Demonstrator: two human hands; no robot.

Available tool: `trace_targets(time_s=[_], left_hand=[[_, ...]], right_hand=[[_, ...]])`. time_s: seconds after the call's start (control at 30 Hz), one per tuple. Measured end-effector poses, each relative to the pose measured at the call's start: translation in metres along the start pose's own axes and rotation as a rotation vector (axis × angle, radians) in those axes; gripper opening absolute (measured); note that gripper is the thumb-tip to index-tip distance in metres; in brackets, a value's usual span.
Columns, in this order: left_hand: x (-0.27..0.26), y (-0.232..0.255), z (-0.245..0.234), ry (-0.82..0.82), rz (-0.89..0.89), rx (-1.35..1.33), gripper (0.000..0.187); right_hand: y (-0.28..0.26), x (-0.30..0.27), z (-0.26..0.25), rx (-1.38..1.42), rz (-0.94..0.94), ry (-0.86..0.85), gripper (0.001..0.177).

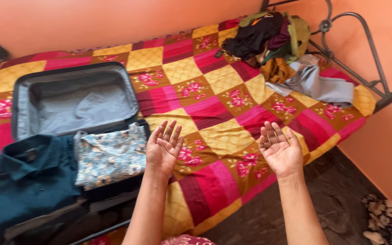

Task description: The person picks up a shirt from a pile on the bed, spreads it flat on the bedsheet, and folds it into a square.

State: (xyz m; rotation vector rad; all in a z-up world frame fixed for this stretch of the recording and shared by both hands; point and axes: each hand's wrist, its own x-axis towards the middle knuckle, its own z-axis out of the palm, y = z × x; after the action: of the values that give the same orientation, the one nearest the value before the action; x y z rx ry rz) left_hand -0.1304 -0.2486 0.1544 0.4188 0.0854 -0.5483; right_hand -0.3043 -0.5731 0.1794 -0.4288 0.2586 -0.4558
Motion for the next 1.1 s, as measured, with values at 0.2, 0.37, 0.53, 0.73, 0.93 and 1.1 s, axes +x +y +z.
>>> trace_targets(time_s=[0.2, 0.37, 0.53, 0.73, 0.93, 1.1], left_hand=[[0.031, -0.106, 0.031, -0.081, -0.011, -0.075, 0.04], [0.045, -0.176, 0.063, -0.032, -0.021, -0.095, 0.041], [0.058, -0.224, 0.095, -0.019, -0.064, -0.042, 0.041], [0.094, -0.273, 0.129, -0.042, -0.118, 0.028, 0.045], [0.16, -0.314, 0.143, -0.083, -0.124, 0.041, 0.048], [0.223, -0.332, 0.157, -0.025, -0.111, 0.038, 0.048]], right_hand=[[-0.104, 0.002, -0.068, 0.0, -0.032, 0.054, 0.04], [-0.178, 0.004, -0.096, -0.04, -0.067, 0.071, 0.042], [-0.215, 0.002, -0.093, -0.136, -0.101, 0.14, 0.047], [-0.244, 0.016, -0.112, -0.164, -0.097, 0.127, 0.052], [-0.289, 0.078, -0.149, -0.228, -0.082, 0.22, 0.047], [-0.324, 0.159, -0.188, -0.128, -0.068, 0.243, 0.033]])
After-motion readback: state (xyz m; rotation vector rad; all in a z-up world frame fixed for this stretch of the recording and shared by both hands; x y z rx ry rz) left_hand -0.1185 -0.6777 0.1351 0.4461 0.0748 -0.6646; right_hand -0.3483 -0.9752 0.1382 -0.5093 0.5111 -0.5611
